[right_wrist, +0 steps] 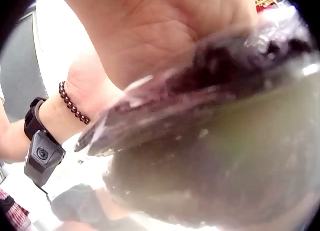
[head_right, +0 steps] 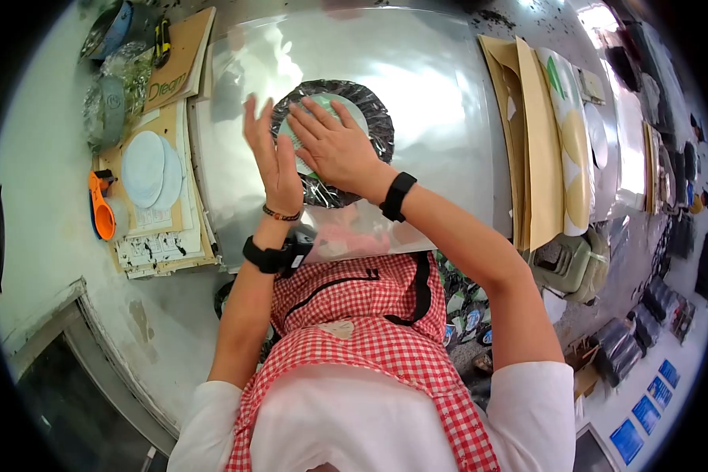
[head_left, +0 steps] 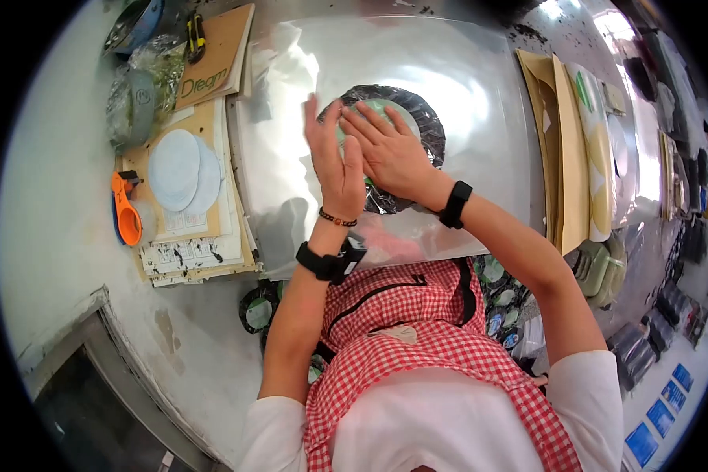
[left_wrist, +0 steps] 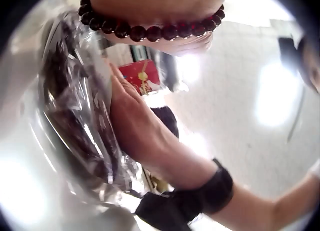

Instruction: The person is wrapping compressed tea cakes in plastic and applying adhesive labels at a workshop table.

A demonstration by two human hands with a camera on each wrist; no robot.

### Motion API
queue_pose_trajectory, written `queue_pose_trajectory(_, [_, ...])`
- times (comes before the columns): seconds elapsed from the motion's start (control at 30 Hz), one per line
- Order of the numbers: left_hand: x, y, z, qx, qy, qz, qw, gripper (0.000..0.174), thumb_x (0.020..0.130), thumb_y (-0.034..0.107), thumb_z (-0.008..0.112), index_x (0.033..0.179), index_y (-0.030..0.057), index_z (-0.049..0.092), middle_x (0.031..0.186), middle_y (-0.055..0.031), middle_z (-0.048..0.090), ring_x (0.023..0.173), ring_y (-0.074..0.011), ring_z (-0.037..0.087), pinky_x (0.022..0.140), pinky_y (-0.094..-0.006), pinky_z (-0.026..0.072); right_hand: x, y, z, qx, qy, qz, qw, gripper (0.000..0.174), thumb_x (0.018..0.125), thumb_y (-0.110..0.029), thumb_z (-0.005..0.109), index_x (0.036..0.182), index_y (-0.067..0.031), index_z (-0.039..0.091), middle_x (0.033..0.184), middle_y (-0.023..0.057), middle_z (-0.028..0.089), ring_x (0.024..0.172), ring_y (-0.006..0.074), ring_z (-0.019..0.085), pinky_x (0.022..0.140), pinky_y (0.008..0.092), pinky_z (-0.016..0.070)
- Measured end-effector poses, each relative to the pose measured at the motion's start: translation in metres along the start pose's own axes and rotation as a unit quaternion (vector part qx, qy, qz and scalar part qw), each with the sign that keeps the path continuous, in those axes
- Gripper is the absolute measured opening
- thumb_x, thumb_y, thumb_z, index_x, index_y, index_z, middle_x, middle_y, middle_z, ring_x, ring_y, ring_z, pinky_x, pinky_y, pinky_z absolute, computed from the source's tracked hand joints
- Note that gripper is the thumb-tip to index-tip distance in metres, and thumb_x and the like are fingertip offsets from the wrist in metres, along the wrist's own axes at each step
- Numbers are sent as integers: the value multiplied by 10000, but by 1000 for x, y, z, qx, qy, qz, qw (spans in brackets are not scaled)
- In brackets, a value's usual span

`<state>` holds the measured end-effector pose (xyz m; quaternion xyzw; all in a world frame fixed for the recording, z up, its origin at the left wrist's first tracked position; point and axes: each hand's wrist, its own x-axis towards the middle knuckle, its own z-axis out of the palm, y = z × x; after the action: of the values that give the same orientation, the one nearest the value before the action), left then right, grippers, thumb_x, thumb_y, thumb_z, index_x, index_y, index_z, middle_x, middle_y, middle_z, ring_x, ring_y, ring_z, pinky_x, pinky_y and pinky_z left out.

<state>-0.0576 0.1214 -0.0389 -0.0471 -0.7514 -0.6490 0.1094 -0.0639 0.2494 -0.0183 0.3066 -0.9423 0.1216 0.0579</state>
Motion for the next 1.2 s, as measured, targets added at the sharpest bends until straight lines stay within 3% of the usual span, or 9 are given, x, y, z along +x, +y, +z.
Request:
queue_pose_trajectory(0.33, [10,-4,-27,309,-236,147,909,627,964,325,484,1405,-87,313,1481,-261,292,1394,-398,235,1132,-467,222,-29,30,-25,26,-17,-78,996,729,873,-515,518,1387,-8,411,1499,175,324,1411,320,256,1144,513,183])
queue_pose_trajectory(0.47, [-5,-15,-75,455,-83,44,885,632,831,377,684,1255,-54,499,1418,-289,358,1325,-428,336,1062,-439,314,-71,51,-43,6,-75,39,996,681,898,-506,508,1441,-118,375,1533,182,250,1418,341,234,1140,529,181])
queue_pose_trajectory(0.53, [-1,-6,-76,237,-86,39,967,563,788,321,752,1185,-24,551,1248,-252,530,1177,-344,505,941,-418,419,-75,39,-38,10,-89,37,995,664,902,-501,509,1457,-166,363,1541,186,228,1417,359,227,1138,537,177])
queue_pose_trajectory(0.6, [-5,11,-99,-90,-64,-211,971,325,824,125,730,1060,-30,570,849,-27,651,779,-114,586,696,-262,491,-60,23,-32,5,-117,78,990,630,914,-482,510,1471,-245,339,1547,184,212,1414,400,209,1135,551,171])
queue_pose_trajectory(0.7, [-34,41,-190,82,35,-81,993,278,870,87,673,1092,-45,571,949,-46,653,845,-108,580,737,-260,487,-58,27,-27,30,-57,49,997,569,934,-386,519,1454,-207,371,1556,171,191,1410,412,200,1121,548,198])
queue_pose_trajectory(0.83, [-154,106,-341,228,83,-210,947,232,878,60,636,1082,-49,621,978,-67,668,879,-114,588,797,-265,485,-79,37,-44,86,-126,53,987,576,921,-415,527,1415,-141,417,1521,178,279,1402,358,257,1128,500,215])
queue_pose_trajectory(1.0, [-280,144,-436,273,-533,-452,661,233,800,64,667,1030,63,701,943,-109,721,895,-193,687,775,-322,534,-88,28,-47,5,-105,31,994,620,903,-461,537,1413,-129,418,1518,167,294,1405,338,262,1135,495,203])
queue_pose_trajectory(1.1, [-216,115,-363,401,-404,-392,723,248,818,164,687,1050,75,695,962,-134,706,893,-268,683,798,-342,530,-88,27,-47,5,-123,40,992,669,880,-496,560,1421,-132,410,1528,160,276,1415,334,243,1140,499,193])
queue_pose_trajectory(1.2, [-90,59,-310,421,-193,-77,883,132,840,174,648,865,46,666,823,-135,588,772,-310,579,709,-384,470,-89,30,-47,15,-141,48,989,709,866,-519,568,1440,-142,391,1546,152,246,1427,326,221,1144,504,180])
